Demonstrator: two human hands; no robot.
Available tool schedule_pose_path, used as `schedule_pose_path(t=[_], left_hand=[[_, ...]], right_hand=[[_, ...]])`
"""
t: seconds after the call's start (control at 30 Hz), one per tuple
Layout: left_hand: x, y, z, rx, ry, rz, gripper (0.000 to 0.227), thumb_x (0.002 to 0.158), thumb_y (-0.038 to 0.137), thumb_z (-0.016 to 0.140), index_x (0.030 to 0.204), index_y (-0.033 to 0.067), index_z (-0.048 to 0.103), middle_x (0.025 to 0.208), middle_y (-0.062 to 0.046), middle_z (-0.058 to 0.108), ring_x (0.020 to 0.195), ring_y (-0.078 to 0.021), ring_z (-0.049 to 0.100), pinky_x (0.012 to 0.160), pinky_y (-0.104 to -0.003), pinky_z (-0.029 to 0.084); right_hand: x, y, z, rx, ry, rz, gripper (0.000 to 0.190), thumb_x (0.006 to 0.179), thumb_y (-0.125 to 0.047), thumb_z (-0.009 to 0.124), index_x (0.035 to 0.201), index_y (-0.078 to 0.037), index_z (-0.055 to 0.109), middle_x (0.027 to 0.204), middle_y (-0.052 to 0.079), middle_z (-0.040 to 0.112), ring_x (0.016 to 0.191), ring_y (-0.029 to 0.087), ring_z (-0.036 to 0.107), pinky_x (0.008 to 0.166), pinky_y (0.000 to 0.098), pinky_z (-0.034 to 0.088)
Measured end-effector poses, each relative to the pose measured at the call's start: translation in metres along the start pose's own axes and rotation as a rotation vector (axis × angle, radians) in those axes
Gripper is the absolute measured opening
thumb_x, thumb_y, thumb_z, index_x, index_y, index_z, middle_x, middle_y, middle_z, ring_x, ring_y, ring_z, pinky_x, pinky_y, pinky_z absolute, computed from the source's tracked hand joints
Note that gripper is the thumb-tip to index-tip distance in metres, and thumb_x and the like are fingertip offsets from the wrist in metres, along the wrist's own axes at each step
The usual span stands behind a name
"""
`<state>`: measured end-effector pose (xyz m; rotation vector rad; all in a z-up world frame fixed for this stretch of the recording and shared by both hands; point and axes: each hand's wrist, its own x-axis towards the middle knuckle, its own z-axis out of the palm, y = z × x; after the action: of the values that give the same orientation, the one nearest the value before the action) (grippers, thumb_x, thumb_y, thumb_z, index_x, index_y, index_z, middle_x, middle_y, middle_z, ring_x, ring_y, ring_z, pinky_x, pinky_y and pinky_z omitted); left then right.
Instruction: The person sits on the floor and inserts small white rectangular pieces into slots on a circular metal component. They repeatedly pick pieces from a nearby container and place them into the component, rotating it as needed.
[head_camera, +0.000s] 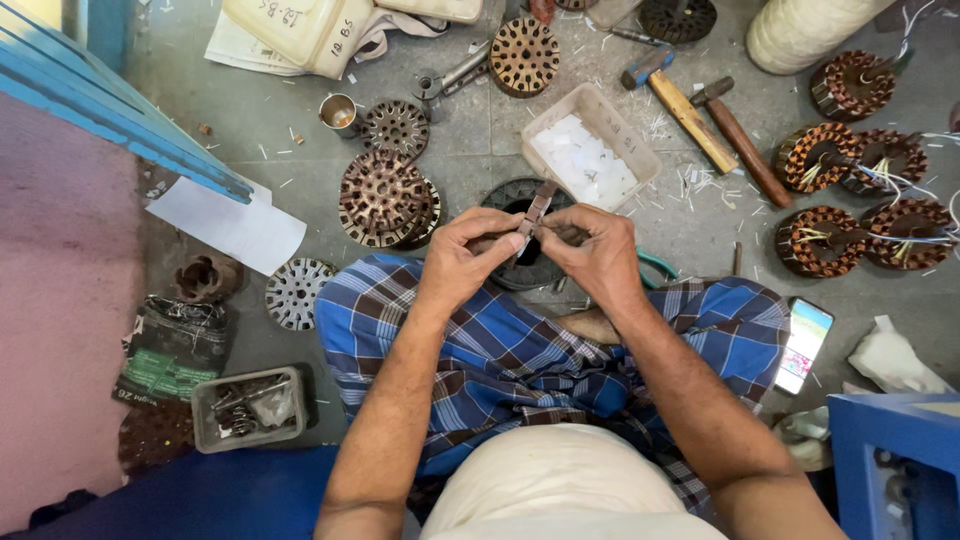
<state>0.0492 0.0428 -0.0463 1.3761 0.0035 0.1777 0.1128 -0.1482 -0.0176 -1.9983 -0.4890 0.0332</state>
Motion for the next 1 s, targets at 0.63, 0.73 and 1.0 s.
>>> schedule_pose_path(t=[0.63, 0.73, 1.0], left_hand=[[0.002, -0.005, -0.007, 0.114, -0.064, 0.086, 0.032, 0.093, 0.011, 0.078, 0.123, 0.001, 0.073, 0.123, -0.009, 0.071, 0.109, -0.0132, 0.071, 0.094, -0.024, 0.059], [0.002, -0.008, -0.008, 0.138, -0.085, 0.084, 0.031, 0.095, 0.012, 0.078, 0.123, 0.0003, 0.073, 0.123, -0.01, 0.073, 0.109, -0.0142, 0.071, 0.093, -0.025, 0.059], [0.005, -0.006, -0.013, 0.2, -0.097, 0.027, 0.033, 0.092, 0.016, 0.08, 0.121, 0.0002, 0.075, 0.117, -0.011, 0.076, 0.1, -0.0143, 0.074, 0.086, -0.025, 0.061]], right_hand=[[-0.018, 0.012, 0.014, 0.433, 0.044, 0.221, 0.027, 0.087, -0.005, 0.078, 0.111, 0.005, 0.069, 0.093, 0.012, 0.077, 0.083, 0.013, 0.075, 0.074, 0.0265, 0.063], [-0.018, 0.019, 0.016, 0.465, 0.056, 0.236, 0.016, 0.092, -0.002, 0.075, 0.105, 0.006, 0.073, 0.092, 0.013, 0.078, 0.081, 0.015, 0.076, 0.073, 0.0278, 0.064], [-0.002, 0.027, 0.013, 0.492, -0.042, 0.251, 0.012, 0.09, 0.0, 0.077, 0.1, 0.006, 0.074, 0.088, 0.014, 0.077, 0.077, 0.015, 0.075, 0.069, 0.0267, 0.063]])
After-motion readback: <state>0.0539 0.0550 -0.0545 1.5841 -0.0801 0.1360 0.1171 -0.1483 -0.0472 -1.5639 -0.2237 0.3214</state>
